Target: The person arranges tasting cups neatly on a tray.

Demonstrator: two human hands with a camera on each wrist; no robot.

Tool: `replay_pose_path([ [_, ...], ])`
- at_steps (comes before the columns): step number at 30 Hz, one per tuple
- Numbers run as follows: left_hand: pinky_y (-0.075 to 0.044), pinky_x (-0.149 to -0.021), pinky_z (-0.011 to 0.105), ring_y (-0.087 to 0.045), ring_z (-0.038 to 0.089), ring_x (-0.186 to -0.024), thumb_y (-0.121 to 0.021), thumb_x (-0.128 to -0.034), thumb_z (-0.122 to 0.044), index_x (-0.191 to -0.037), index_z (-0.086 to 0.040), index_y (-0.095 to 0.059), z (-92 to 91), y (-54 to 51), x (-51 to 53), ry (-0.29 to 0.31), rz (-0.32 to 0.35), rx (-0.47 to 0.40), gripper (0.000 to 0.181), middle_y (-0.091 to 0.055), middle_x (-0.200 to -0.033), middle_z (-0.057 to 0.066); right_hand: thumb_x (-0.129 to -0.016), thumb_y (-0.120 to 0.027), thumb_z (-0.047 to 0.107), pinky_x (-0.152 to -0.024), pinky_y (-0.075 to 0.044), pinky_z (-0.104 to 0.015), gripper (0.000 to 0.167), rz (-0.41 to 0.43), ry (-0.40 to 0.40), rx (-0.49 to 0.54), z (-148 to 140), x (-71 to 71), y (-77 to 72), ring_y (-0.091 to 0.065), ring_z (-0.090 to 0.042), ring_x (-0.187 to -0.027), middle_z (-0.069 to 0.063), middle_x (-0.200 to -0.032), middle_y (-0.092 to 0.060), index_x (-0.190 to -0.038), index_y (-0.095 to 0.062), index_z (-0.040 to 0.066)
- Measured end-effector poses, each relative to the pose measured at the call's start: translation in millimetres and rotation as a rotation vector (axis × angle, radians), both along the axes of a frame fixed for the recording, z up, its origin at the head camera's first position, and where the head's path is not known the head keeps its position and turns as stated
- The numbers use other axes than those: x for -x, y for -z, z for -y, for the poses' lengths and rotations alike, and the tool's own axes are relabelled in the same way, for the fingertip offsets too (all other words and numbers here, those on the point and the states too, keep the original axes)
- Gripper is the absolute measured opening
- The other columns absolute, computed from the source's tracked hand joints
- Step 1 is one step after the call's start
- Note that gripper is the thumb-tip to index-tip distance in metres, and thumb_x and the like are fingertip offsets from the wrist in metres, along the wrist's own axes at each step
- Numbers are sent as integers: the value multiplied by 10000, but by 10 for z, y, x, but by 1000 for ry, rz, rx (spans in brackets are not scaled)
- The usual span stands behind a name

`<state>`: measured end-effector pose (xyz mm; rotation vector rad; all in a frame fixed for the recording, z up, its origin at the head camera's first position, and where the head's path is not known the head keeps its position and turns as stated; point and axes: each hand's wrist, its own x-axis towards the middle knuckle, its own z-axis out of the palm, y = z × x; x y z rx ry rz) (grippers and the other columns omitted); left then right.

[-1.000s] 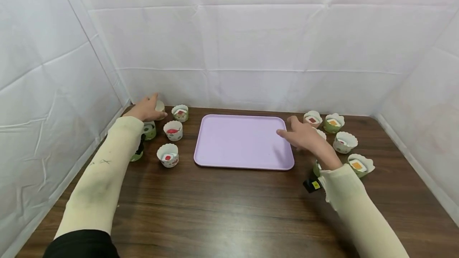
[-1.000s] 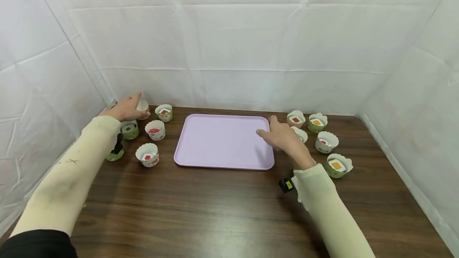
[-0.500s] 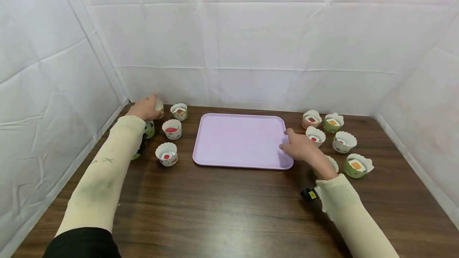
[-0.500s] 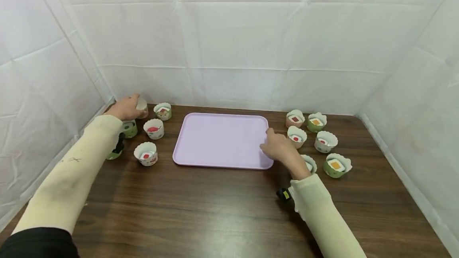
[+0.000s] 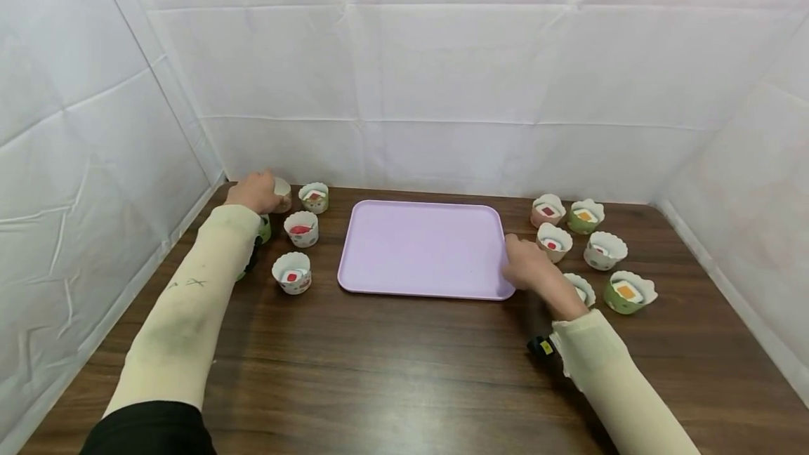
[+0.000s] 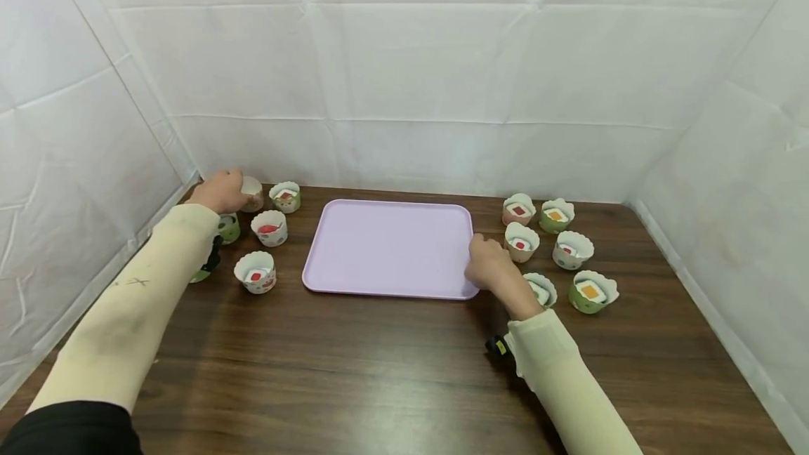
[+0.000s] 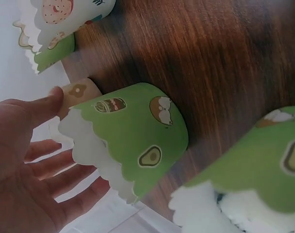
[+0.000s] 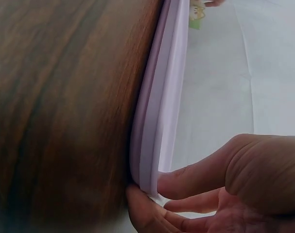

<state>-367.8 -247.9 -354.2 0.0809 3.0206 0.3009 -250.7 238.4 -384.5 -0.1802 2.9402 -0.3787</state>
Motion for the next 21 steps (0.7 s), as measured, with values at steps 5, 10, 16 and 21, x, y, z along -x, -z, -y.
replay_pose_path([
  [5, -528, -919, 667, -597, 510, -1127, -581, -1000, -282, -1295, 135, -490, 13, 14, 11, -11, 7, -33, 519, -581, -1255, 372, -902, -491, 35, -810, -555, -489, 438, 19, -16, 6, -8, 4, 11, -599, -376, -943, -340, -1162, -625, -1287, -472, -172],
  [10, -515, -940, 665, -560, 533, -1157, -546, -1000, -248, -1333, 162, -429, 57, 24, 12, -17, 38, -64, 542, -534, -1296, 400, -890, -496, 32, -789, -554, -451, 430, 43, -16, 23, -13, 3, 13, -596, -360, -924, -310, -1131, -629, -1275, -471, -158],
  [16, -510, -989, 646, -538, 552, -1163, -506, -975, -207, -1347, 220, -359, 98, 17, 15, 0, 21, -99, 585, -486, -1308, 446, -883, -506, 40, -774, -550, -440, 439, 65, -5, 40, -30, 0, 6, -594, -359, -925, -304, -1128, -620, -1279, -463, -145],
  [21, -499, -1027, 662, -518, 586, -1194, -516, -970, -206, -1342, 250, -352, 101, -17, 31, 13, -49, -120, 611, -468, -1306, 476, -883, -517, 42, -766, -550, -433, 470, 74, 5, 51, -42, 15, -5, -595, -360, -930, -315, -1159, -616, -1309, -447, -143],
])
